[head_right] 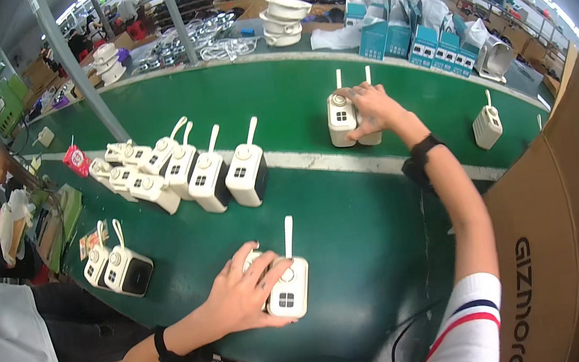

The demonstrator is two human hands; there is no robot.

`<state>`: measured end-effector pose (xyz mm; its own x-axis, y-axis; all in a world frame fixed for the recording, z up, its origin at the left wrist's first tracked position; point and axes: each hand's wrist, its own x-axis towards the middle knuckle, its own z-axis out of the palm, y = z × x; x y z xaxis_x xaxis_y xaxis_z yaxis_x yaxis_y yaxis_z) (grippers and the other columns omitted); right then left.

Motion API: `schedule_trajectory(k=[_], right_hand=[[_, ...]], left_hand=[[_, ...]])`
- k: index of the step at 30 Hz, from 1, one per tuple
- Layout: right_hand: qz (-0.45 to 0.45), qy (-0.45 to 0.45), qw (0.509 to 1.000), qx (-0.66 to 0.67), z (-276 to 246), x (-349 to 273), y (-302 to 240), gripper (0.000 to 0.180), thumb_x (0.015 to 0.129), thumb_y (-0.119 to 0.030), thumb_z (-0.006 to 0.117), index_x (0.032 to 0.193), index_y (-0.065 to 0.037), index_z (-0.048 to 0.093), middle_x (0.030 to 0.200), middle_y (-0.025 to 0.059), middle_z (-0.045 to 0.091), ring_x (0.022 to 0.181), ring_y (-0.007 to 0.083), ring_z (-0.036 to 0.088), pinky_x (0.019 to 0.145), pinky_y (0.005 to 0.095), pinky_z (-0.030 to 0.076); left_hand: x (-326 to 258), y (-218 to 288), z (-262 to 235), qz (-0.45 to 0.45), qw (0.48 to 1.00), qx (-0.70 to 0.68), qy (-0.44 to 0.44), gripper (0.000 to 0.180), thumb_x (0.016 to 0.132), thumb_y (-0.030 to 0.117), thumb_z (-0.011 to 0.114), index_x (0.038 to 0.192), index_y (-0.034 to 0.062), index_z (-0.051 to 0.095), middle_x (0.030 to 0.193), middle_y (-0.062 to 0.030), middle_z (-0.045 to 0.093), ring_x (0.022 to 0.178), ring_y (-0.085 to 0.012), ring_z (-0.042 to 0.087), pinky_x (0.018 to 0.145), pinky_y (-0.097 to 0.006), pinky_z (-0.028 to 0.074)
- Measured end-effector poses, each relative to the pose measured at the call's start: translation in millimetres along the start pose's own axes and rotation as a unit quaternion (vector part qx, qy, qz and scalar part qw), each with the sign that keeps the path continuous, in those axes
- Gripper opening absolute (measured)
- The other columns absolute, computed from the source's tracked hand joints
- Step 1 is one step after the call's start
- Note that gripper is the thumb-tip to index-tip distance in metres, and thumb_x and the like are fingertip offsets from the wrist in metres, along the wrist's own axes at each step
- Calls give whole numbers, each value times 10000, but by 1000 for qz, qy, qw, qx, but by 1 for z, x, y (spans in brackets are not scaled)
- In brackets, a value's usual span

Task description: Testing the functionality and indicator lights of multiple hand-held electronic devices on a production line.

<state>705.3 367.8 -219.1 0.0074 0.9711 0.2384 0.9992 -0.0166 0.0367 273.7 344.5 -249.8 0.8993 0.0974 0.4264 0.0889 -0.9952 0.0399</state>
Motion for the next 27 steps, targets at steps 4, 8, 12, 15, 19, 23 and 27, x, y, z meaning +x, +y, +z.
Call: schedule_trajectory(k=[4, 8, 12, 15, 19, 23, 27], right_hand=[[26, -4, 999, 45, 29, 24, 28, 1013, 523, -472, 820, 1388, -129, 420, 1166, 222, 593, 1116, 384, 520, 934, 470, 404], [47, -49, 997, 47, 27, 21, 38, 1122, 541, -401, 850, 1465, -151, 264, 1174, 261, 553, 1123, 424, 508, 974, 490, 395], [88, -95, 992, 4, 14, -10, 79, 1183, 530, -301, 868, 1484, -126, 189, 1220, 247, 535, 1135, 434, 507, 997, 468, 399], [124, -100, 987, 6, 4, -43, 106, 1176, 526, -321, 871, 1479, -119, 212, 1271, 238, 522, 1177, 428, 491, 1022, 478, 385], [-7, 31, 966, -255, -7, -65, 73, 1170, 525, -440, 872, 1471, -131, 256, 1294, 207, 527, 1236, 394, 454, 1048, 497, 351], [-80, -121, 986, 80, -80, -60, -58, 1048, 635, -564, 796, 1390, 20, 363, 1340, 294, 450, 1218, 445, 476, 1035, 508, 370], [-209, -214, 952, 64, -91, -94, -173, 1022, 732, -633, 683, 1403, 54, 332, 1321, 370, 417, 1213, 490, 467, 1000, 521, 397]], left_hand=[[8, -3, 7, 5, 1000, 0, 12, 753, 598, 584, 757, 1177, 128, 601, 1081, -72, 543, 1097, -354, 501, 713, -426, 574], [20, -8, 10, 3, 1000, -7, 25, 771, 576, 585, 769, 1176, 129, 606, 1088, -69, 545, 1080, -351, 513, 714, -422, 574], [38, -12, 18, 20, 999, -21, 25, 778, 573, 580, 775, 1184, 128, 607, 1085, -74, 546, 1084, -357, 510, 710, -421, 574], [52, -11, 25, 32, 999, -25, 19, 796, 581, 594, 769, 1202, 128, 593, 1085, -75, 542, 1101, -361, 497, 709, -418, 576], [62, -6, 25, 30, 999, -25, -19, 905, 586, 589, 781, 1307, 115, 509, 1159, -105, 505, 1156, -391, 455, 748, -438, 570], [66, -15, 5, 21, 991, -23, -130, 1053, 593, 561, 800, 1421, 86, 355, 1306, -176, 410, 1242, -450, 369, 823, -474, 546], [67, -33, -5, -37, 959, 21, -281, 955, 626, 472, 786, 1393, 71, 384, 1333, -206, 432, 1020, -381, 590, 659, -433, 566]])
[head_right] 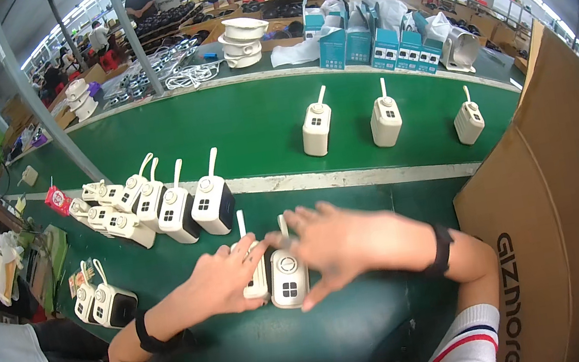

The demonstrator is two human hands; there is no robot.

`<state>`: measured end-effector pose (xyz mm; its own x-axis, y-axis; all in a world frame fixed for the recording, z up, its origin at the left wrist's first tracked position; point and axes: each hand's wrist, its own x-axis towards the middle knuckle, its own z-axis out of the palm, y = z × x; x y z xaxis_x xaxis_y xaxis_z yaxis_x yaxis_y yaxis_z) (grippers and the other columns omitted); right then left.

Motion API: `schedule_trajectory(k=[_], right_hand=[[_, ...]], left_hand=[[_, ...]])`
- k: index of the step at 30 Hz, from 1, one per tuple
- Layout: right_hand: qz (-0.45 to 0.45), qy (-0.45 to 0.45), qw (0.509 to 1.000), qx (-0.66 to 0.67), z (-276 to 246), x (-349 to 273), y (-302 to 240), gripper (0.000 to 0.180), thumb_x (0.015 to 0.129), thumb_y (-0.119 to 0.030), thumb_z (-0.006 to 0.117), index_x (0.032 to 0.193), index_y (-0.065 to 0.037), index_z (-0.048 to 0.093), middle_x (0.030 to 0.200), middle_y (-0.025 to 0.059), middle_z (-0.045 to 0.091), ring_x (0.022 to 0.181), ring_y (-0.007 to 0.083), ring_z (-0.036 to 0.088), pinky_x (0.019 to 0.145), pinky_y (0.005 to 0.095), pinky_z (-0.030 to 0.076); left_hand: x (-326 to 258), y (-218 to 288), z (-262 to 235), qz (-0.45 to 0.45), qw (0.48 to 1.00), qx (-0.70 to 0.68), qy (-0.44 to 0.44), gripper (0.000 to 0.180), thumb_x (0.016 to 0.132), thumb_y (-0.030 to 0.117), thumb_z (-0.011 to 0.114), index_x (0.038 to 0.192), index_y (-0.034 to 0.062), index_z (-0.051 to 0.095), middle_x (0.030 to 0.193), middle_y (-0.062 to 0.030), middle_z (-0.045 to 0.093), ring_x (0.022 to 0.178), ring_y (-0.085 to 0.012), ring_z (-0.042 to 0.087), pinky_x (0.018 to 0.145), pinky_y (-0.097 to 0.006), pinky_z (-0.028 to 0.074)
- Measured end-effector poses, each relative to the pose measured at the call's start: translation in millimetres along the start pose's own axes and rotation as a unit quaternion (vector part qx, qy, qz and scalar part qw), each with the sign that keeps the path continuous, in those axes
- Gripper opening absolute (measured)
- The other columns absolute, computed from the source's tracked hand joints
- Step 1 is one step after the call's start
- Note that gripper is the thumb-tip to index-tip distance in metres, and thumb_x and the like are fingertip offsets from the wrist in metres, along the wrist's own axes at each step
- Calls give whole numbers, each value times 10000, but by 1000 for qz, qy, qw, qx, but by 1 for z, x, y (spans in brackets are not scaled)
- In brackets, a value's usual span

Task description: Testing the functionality and indicator lights of multiple hand-held electronic devices on a production line.

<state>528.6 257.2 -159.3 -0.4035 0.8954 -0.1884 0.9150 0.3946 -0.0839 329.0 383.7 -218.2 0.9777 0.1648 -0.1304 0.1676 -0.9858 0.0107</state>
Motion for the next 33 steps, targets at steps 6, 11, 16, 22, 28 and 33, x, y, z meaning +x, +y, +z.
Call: schedule_trajectory(k=[6, 11, 16, 22, 28, 33], right_hand=[[132, 27, 991, 17, 47, 1, -42, 986, 756, -525, 712, 1474, -36, 245, 1369, 415, 322, 1224, 542, 443, 981, 587, 398], [83, 73, 986, 128, 51, 11, -25, 791, 647, -339, 771, 1330, -80, 466, 1241, 324, 433, 1018, 506, 568, 860, 501, 525], [51, 187, 968, 161, 36, 34, 22, 812, 556, -315, 819, 1227, 18, 505, 1107, 286, 498, 1088, 458, 490, 898, 473, 487], [164, 387, 907, 41, 21, 98, 134, 808, 496, -147, 830, 1221, -39, 491, 1168, 290, 486, 1162, 472, 440, 962, 478, 433], [165, 341, 915, 137, 48, 148, 251, 738, 521, -144, 815, 1197, -62, 531, 1125, 199, 558, 1134, 416, 480, 1004, 449, 406], [153, 263, 941, 149, 56, 154, 271, 948, 573, -73, 794, 1423, -110, 374, 1335, 234, 483, 1380, 430, 267, 1128, 459, 282]], left_hand=[[27, -22, -35, 13, 980, 47, 193, 835, 626, 393, 771, 1343, 129, 437, 1308, -210, 468, 922, -363, 626, 646, -433, 559], [84, -95, -103, -3, 929, -38, 367, 743, 633, 299, 774, 1277, 106, 455, 1287, -202, 461, 1036, -414, 563, 865, -457, 500], [152, -199, -118, -95, 961, 42, 255, 856, 548, 216, 828, 1289, 89, 418, 1276, -159, 436, 1064, -432, 551, 862, -483, 515], [182, -272, -40, -164, 984, 51, 53, 963, 489, 124, 878, 1319, 126, 390, 1310, -117, 450, 1125, -361, 549, 918, -435, 503], [147, -275, 6, -14, 938, 4, 347, 295, 809, 32, 555, 1091, 96, 616, 1026, -147, 645, 955, -322, 647, 834, -390, 533], [155, -264, -16, -76, 952, 82, 286, 590, 596, 175, 780, 1171, 212, 653, 1181, -159, 623, 929, -311, 672, 808, -394, 535]])
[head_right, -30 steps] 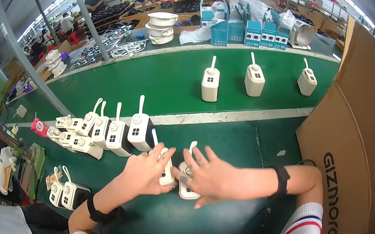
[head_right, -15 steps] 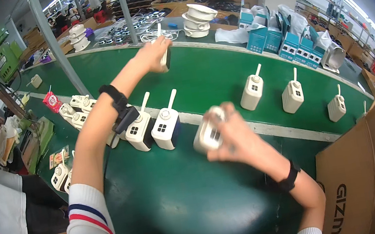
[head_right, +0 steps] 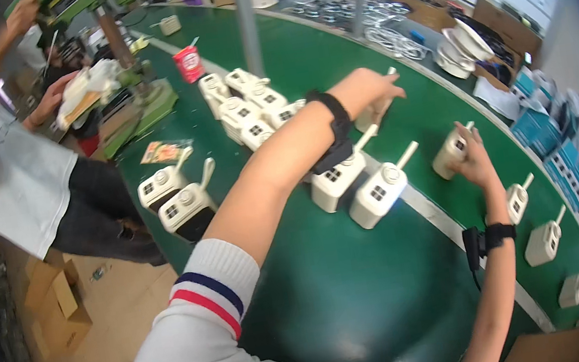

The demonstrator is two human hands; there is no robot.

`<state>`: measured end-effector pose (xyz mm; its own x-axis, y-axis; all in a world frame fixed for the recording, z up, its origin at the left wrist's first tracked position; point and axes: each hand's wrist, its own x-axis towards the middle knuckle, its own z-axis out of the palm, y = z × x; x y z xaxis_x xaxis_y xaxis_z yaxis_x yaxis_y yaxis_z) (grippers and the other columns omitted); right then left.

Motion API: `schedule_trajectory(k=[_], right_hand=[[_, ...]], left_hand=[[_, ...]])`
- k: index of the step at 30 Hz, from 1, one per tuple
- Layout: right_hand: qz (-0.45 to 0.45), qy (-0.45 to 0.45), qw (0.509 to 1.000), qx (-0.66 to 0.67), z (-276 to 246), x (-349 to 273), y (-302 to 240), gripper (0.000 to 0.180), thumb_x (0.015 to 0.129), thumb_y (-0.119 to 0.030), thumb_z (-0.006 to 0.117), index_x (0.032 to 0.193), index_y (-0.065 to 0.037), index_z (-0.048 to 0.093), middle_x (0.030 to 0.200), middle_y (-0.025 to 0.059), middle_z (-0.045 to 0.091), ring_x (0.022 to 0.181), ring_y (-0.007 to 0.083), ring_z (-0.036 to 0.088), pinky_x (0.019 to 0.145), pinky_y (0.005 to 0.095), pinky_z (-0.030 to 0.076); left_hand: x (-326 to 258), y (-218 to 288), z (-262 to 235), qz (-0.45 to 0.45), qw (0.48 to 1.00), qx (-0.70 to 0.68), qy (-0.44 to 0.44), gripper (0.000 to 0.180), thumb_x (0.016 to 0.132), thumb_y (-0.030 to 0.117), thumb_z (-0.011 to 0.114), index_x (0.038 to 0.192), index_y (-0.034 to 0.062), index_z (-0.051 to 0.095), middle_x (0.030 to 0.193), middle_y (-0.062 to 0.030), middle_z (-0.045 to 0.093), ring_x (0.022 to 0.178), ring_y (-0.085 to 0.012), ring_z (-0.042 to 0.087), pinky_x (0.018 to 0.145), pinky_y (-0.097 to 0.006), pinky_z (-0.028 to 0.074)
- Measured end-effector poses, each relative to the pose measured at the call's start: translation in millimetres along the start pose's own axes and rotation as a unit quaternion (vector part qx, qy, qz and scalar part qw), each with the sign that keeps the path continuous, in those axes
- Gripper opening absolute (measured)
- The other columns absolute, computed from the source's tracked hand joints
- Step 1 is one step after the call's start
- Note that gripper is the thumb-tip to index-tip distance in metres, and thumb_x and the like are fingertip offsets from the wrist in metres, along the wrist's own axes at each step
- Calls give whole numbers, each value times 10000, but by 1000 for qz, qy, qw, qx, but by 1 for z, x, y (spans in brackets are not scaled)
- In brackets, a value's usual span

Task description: Testing the functionality and indicator lights of multiple hand-held electronic devices on a production line.

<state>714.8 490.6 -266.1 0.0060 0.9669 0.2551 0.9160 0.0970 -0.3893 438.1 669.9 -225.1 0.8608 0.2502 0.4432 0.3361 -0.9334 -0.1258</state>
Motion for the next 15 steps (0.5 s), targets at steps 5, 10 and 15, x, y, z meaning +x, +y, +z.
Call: schedule_trajectory(k=[5, 10, 15], right_hand=[[-45, 35, 996, -68, -17, -18, -84, 966, 659, 12, 743, 1482, -140, 260, 1446, 241, 355, 1412, 414, 214, 1127, 463, 276], [-102, 128, 984, -72, -55, -89, -204, 718, 768, -52, 692, 1411, -116, 379, 1445, 209, 350, 1333, 416, 348, 1074, 457, 348], [-97, 54, 992, -58, -60, -158, -269, 502, 783, -114, 714, 1247, -60, 532, 1379, 213, 425, 1178, 421, 508, 964, 452, 445]], left_hand=[[-8, 24, -118, -96, 958, 8, -270, 845, 661, 472, 795, 1405, 270, 449, 1437, -108, 428, 1207, -300, 537, 919, -426, 491], [-150, 42, -232, -78, 975, -128, -161, 718, 820, 414, 677, 1428, 189, 369, 1495, -183, 310, 1300, -375, 429, 1036, -432, 417], [-290, 50, -241, -385, 866, 21, -318, 805, 684, 533, 750, 1380, 249, 460, 1406, -186, 392, 1257, -377, 440, 1035, -447, 383]])
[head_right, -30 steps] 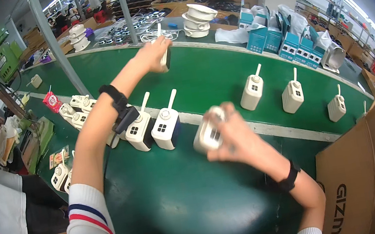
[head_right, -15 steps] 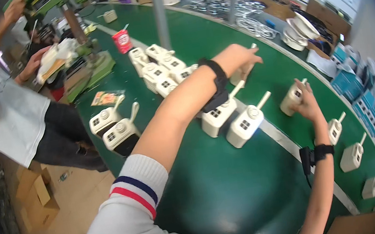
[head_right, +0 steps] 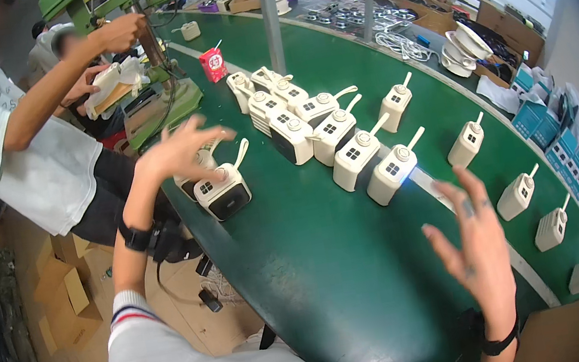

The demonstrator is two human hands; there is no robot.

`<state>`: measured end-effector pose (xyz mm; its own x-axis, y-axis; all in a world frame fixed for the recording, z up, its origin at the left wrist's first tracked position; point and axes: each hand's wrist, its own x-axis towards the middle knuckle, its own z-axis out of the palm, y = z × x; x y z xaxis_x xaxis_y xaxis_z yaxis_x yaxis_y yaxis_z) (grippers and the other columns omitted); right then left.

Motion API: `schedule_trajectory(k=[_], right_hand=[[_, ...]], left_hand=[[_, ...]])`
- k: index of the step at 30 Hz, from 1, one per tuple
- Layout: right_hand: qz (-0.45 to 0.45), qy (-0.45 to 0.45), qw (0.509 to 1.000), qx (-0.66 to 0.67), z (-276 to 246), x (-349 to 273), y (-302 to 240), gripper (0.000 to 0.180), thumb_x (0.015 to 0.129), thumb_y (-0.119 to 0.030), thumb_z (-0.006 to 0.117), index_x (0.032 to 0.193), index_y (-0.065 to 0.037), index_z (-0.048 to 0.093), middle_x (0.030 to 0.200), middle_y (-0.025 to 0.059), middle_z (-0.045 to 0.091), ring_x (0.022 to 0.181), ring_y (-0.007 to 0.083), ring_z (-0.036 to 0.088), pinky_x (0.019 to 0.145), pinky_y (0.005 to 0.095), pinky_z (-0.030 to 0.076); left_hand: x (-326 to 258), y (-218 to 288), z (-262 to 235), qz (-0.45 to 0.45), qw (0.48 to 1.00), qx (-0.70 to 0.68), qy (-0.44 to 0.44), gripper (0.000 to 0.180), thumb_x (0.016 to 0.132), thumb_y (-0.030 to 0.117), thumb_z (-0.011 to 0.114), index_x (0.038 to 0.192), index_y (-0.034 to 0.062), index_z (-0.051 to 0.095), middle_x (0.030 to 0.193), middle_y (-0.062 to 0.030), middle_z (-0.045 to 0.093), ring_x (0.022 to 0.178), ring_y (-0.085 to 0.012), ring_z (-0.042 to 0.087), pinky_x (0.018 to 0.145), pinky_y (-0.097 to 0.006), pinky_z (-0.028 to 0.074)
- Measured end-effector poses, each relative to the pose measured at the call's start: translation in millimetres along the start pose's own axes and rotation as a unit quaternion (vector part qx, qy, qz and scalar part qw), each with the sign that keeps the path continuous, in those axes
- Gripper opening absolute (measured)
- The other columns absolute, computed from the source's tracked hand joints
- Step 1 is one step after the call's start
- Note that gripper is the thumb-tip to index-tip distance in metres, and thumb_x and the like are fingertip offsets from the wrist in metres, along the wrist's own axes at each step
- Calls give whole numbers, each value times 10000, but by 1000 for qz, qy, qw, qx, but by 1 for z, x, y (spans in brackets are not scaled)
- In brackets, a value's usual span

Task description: Testing the functionality and indicator lights of multiple hand-held electronic devices on a production line.

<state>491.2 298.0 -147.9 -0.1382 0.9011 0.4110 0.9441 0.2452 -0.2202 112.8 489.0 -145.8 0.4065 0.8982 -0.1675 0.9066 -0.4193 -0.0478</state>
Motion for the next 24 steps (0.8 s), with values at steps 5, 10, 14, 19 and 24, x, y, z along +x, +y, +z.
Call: schedule_trajectory(k=[5, 10, 14, 19, 24], right_hand=[[-6, -76, 997, 24, 7, -22, -19, 493, 798, -203, 712, 1242, -75, 540, 1344, 224, 461, 1099, 402, 552, 933, 440, 459], [39, -112, 993, 6, 29, -21, -14, 502, 825, -259, 688, 1261, -78, 518, 1308, 219, 487, 1095, 402, 554, 941, 444, 454], [51, -80, 992, 87, 70, -2, 40, 520, 817, -256, 699, 1273, -95, 507, 1291, 236, 482, 1155, 401, 517, 952, 442, 449], [-24, -11, 999, -23, 105, 24, 60, 503, 807, -265, 713, 1270, -170, 542, 1250, 239, 476, 1123, 399, 512, 942, 449, 441], [-22, 32, 997, -64, 128, 35, 44, 475, 798, -283, 718, 1242, -181, 583, 1147, 186, 506, 1018, 343, 544, 867, 434, 452]], left_hand=[[-19, -25, 65, -46, 993, -103, 17, 730, 686, 512, 737, 1341, 277, 514, 1276, -275, 422, 1193, -476, 446, 1023, -458, 394], [-28, 5, 63, -29, 983, -177, 42, 697, 701, 451, 706, 1349, 314, 490, 1230, -269, 441, 1066, -479, 523, 959, -467, 449], [-38, 34, 68, 26, 990, -124, 54, 685, 702, 472, 689, 1341, 324, 493, 1209, -277, 427, 1063, -474, 513, 913, -479, 471], [-59, 97, 79, 131, 980, -126, 84, 709, 707, 546, 681, 1340, 270, 518, 1247, -281, 393, 1020, -469, 514, 859, -491, 493], [-85, 160, 102, 223, 948, -160, 162, 690, 673, 554, 705, 1296, 296, 559, 1238, -342, 379, 907, -467, 535, 681, -458, 553]])
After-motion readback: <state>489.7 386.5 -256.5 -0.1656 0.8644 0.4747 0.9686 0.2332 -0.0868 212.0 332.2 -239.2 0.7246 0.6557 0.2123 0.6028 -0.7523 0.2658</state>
